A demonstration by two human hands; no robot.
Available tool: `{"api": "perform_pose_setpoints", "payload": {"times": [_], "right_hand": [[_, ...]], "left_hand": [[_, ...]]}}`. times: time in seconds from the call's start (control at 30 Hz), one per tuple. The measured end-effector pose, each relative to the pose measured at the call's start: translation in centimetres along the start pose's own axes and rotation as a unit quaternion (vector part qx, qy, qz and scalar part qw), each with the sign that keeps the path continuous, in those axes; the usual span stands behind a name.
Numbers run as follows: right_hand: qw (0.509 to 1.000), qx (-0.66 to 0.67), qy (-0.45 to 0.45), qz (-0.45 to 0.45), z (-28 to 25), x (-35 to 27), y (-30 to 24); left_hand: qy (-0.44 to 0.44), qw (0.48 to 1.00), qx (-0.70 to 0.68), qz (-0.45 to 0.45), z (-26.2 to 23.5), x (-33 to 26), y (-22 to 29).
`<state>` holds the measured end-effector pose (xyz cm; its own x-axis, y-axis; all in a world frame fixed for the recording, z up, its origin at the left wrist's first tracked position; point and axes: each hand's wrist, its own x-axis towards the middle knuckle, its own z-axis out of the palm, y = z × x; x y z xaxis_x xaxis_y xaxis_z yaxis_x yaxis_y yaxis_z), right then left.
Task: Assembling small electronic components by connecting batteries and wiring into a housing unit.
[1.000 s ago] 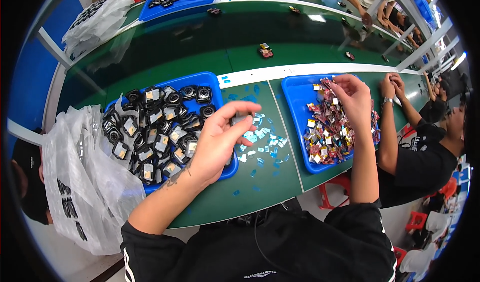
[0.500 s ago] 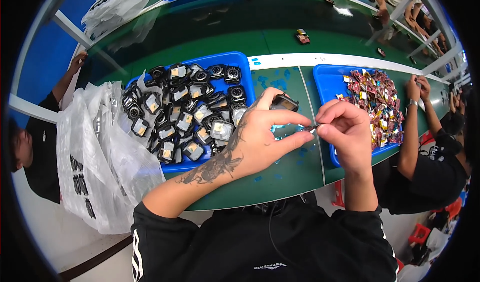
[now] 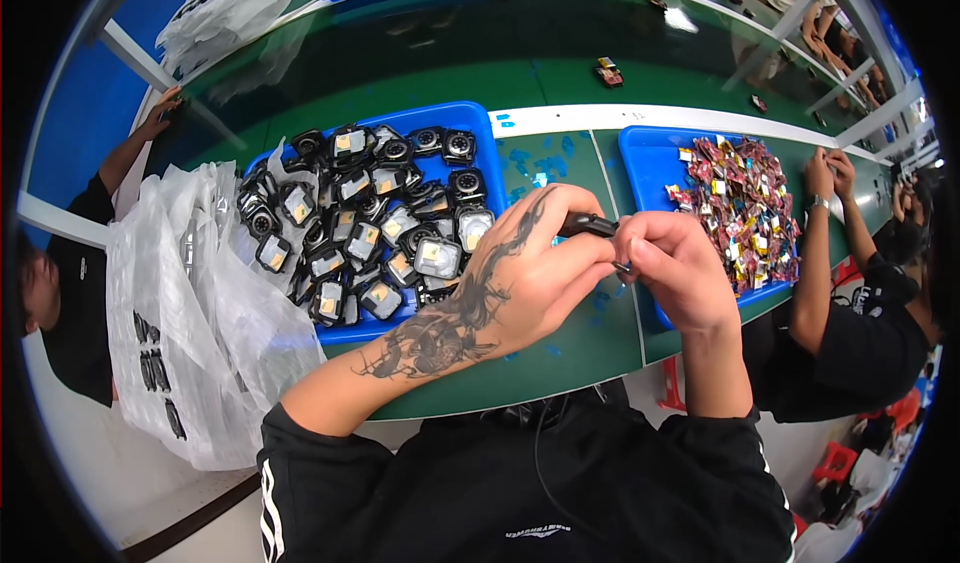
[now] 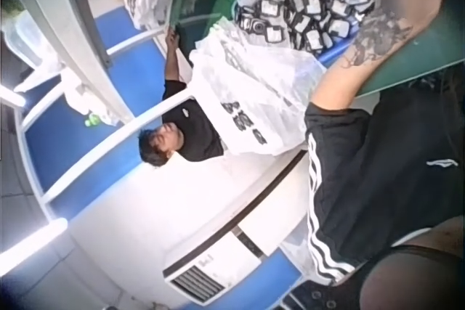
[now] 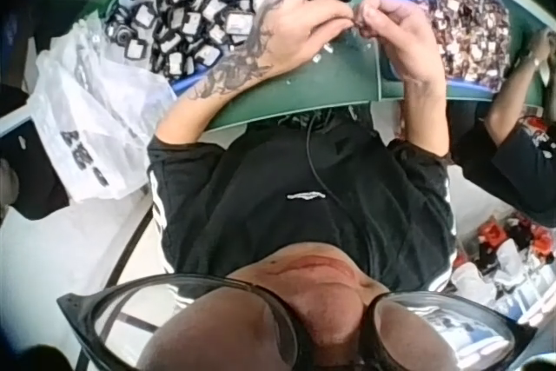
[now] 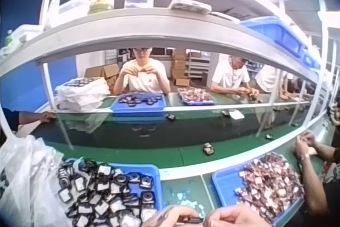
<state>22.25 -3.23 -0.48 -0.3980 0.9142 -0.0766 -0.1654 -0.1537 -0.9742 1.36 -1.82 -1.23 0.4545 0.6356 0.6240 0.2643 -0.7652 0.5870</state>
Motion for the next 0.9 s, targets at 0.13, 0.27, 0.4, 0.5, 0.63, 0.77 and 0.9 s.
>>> {"api": "perform_pose_setpoints", "payload": {"times": [0.13,0.27,0.4,0.5,0.63,0.77,0.9], "right_hand": [[0.995,0.092,0.035,0.034,0.3,0.5,0.4],[0.911,-0.375,0.13,-0.115,1.0,1.5,1.5],[0.892,-0.427,0.095,-0.112,1.5,0.8,1.0],[0.942,-0.212,0.186,-0.182,2.0,0.6,1.2],[0.924,-0.272,0.164,-0.213,2.7,1.1,0.7],[0.907,-0.249,0.248,-0.231,2.6,0.7,0.7],[0.887,-0.392,0.146,-0.194,4.3,0.2,-0.9]], "left_hand": [[0.002,1.0,-0.017,-0.006,0.2,-0.1,-0.2],[0.038,0.997,-0.054,-0.05,0.4,0.0,0.0],[0.034,0.966,-0.148,-0.209,-0.2,0.0,-0.6],[0.042,0.94,-0.215,-0.262,0.2,-0.2,-0.5],[0.032,0.916,-0.28,-0.287,0.4,-0.4,-0.6],[0.094,0.793,-0.511,-0.319,0.7,0.0,-0.5],[0.141,0.766,-0.533,-0.33,0.8,-0.1,-1.3]]}}
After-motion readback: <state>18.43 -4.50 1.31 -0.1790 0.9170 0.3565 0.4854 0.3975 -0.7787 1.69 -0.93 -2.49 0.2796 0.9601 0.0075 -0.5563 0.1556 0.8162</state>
